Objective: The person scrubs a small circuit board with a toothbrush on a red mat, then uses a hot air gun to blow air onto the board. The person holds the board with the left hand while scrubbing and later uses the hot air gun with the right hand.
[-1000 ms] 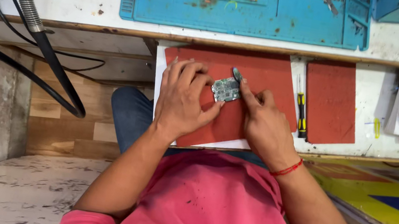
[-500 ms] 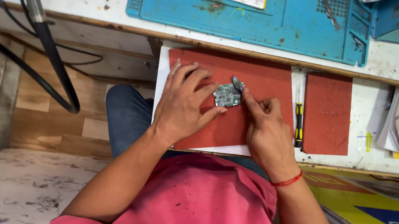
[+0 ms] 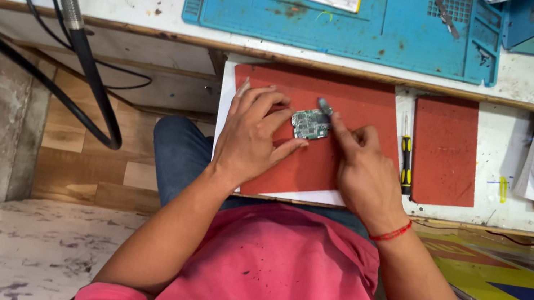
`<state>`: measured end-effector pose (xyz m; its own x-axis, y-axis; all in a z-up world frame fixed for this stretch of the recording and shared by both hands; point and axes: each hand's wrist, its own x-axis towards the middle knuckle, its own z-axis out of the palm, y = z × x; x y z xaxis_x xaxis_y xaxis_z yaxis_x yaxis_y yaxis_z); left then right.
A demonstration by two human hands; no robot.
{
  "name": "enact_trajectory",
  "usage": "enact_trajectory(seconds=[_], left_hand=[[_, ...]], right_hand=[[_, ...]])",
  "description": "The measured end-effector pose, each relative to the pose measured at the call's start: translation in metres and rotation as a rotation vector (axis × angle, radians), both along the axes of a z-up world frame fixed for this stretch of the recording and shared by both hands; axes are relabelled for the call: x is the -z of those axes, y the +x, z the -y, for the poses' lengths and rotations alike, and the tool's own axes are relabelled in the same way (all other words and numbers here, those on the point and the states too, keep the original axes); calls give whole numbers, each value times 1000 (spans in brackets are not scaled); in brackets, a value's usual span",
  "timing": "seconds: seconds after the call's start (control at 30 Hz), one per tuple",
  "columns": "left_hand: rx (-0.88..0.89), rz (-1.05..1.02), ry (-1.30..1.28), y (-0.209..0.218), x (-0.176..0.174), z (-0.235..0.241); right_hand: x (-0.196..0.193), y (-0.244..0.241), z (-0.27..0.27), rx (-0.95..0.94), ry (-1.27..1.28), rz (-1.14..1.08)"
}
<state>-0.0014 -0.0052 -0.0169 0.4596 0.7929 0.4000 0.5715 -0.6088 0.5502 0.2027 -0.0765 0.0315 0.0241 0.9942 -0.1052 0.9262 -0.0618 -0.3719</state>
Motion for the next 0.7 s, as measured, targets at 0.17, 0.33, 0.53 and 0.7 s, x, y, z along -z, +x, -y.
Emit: enact_trajectory(seconds=[0.17, 0.33, 0.53, 0.7], left_hand=[[-9, 36, -24, 4, -4, -1], [-84, -51, 107, 5, -14, 7], [-40, -95, -4, 1, -9, 9], [-35, -48, 71, 3, -11, 3]], right_hand=[[0, 4, 3, -39, 11, -57], [3, 1, 8, -71, 15, -132], [8, -3, 6, -22, 53, -67], [8, -3, -5, 49, 99, -60]])
